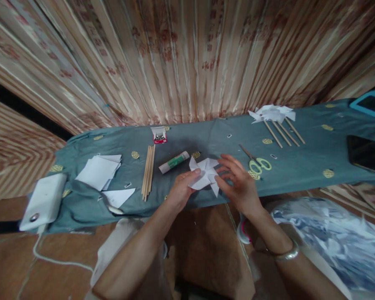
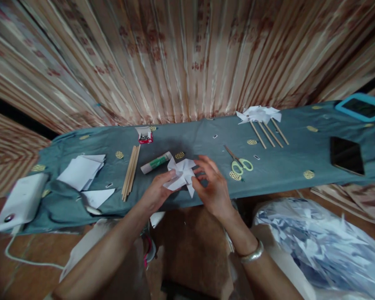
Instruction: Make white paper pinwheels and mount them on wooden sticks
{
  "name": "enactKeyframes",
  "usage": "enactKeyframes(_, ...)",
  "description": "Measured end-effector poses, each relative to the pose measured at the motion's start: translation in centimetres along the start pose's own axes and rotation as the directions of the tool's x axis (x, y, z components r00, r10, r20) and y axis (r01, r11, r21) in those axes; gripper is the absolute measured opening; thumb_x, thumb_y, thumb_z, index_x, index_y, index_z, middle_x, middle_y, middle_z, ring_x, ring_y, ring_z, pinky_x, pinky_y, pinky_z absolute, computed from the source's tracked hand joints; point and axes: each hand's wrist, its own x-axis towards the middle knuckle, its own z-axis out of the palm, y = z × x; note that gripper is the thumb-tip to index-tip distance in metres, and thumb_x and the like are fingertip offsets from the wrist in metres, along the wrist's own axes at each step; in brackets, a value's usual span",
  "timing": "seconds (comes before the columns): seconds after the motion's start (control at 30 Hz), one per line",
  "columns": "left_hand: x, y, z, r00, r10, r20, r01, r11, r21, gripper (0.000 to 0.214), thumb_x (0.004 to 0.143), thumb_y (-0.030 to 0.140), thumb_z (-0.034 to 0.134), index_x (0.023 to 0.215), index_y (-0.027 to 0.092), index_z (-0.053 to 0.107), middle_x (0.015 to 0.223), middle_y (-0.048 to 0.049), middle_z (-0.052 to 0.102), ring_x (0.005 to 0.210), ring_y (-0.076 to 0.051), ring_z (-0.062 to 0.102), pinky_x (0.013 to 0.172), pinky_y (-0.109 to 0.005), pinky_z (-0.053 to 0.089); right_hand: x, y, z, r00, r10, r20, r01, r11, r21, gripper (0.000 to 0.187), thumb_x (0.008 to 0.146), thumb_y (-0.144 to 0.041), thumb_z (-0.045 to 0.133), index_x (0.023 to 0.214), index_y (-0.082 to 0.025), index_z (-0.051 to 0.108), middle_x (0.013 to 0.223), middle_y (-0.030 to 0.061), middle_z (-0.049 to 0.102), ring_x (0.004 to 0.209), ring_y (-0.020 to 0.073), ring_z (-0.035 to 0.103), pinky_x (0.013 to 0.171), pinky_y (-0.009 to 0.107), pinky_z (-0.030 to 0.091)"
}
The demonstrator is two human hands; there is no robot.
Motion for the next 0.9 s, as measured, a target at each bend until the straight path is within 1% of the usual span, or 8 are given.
enactKeyframes(0.13,0.1,0.3,-0.6,1.0,0.007,-0.026,-0.008,1.0,-0.029,0.042,0.052,0.045,0.083,0.075,0.011,0.072,0.069,-0.0043,0.069,0.064,-0.015,0.06,0.063,-0.026,0.046,-0.1,-0.3,-0.2,0.998,-0.013,0.054,0.014,1.0,-0.012,0.031,0.081,-0.022,0.06,0.112,-0.024,0.062,0.136,0.0102,0.052,0.088,0.0176,0.067,0.072,0.034,0.06)
enactKeyframes(0.27,0.1,0.7,-1.3,1.0,0.021,0.011,-0.02,1.0,-0.02,0.039,0.056,0.045,0.08,0.077,0.012,0.072,0.073,-0.0055,0.071,0.069,-0.018,0.064,0.067,-0.028,0.047,0.0,-0.2,-0.6,0.997,-0.029,0.068,0.032,0.998,-0.047,0.028,0.082,-0.023,0.06,0.11,-0.024,0.064,0.136,0.0097,0.052,0.087,0.0176,0.068,0.072,0.033,0.06)
enactKeyframes(0.33,0.0,0.9,-1.3,0.999,0.025,0.036,-0.026,0.999,0.025,0.038,0.057,0.044,0.08,0.076,0.012,0.073,0.072,-0.0061,0.072,0.068,-0.018,0.064,0.067,-0.028,0.047,0.0,-0.2,-0.7,0.997,-0.033,0.072,0.038,0.997,-0.061,0.027,0.082,-0.024,0.06,0.109,-0.024,0.064,0.136,0.0095,0.053,0.086,0.0179,0.068,0.071,0.033,0.06)
enactKeyframes(0.43,-0.2,0.9,-1.0,0.998,-0.01,0.059,0.003,0.994,0.112,0.035,0.054,0.04,0.083,0.069,0.01,0.073,0.063,-0.0055,0.07,0.057,-0.014,0.06,0.061,-0.026,0.044,0.0,-0.3,-0.8,0.995,-0.057,0.076,0.062,0.995,-0.074,0.024,0.083,-0.023,0.059,0.106,-0.023,0.065,0.136,0.0095,0.053,0.085,0.0174,0.069,0.071,0.033,0.06)
enactKeyframes(0.57,-0.1,0.4,-0.8,1.0,-0.019,-0.006,0.02,0.991,0.131,0.032,0.047,0.034,0.086,0.064,0.011,0.072,0.06,-0.0041,0.069,0.051,-0.012,0.057,0.055,-0.025,0.042,-0.2,-0.6,-0.9,0.993,-0.07,0.096,0.079,0.992,-0.098,0.021,0.083,-0.022,0.059,0.104,-0.022,0.064,0.135,0.0097,0.054,0.082,0.0162,0.068,0.071,0.033,0.059)
enactKeyframes(0.67,0.0,0.2,-0.9,0.999,0.012,-0.052,-0.006,0.993,0.115,0.032,0.045,0.032,0.087,0.063,0.011,0.072,0.061,-0.0039,0.07,0.051,-0.013,0.058,0.056,-0.025,0.043,-0.4,-0.6,-1.2,0.986,-0.098,0.132,0.111,0.989,-0.095,0.027,0.083,-0.023,0.06,0.109,-0.025,0.063,0.139,0.0087,0.051,0.103,0.0216,0.065,0.081,0.036,0.058)
enactKeyframes(0.77,0.1,0.2,-1.0,0.997,0.03,-0.067,-0.023,0.995,0.094,0.032,0.047,0.032,0.086,0.067,0.011,0.073,0.063,-0.0043,0.071,0.054,-0.014,0.06,0.058,-0.025,0.044,-0.6,-0.7,-1.5,0.971,-0.138,0.193,0.158,0.983,-0.093,0.029,0.082,-0.023,0.062,0.111,-0.027,0.063,0.148,0.0063,0.041,0.131,0.0263,0.047,0.101,0.045,0.048)
enactKeyframes(0.9,0.2,0.1,-1.1,0.996,0.064,-0.07,-0.057,0.994,0.092,0.032,0.05,0.032,0.085,0.07,0.011,0.074,0.063,-0.0047,0.071,0.056,-0.014,0.06,0.06,-0.026,0.045,-0.8,-0.6,-1.6,0.955,-0.176,0.239,0.201,0.976,-0.086,0.016,0.083,-0.024,0.063,0.097,-0.028,0.07,0.151,0.0031,0.036,0.138,0.0283,0.037,0.105,0.051,0.043)
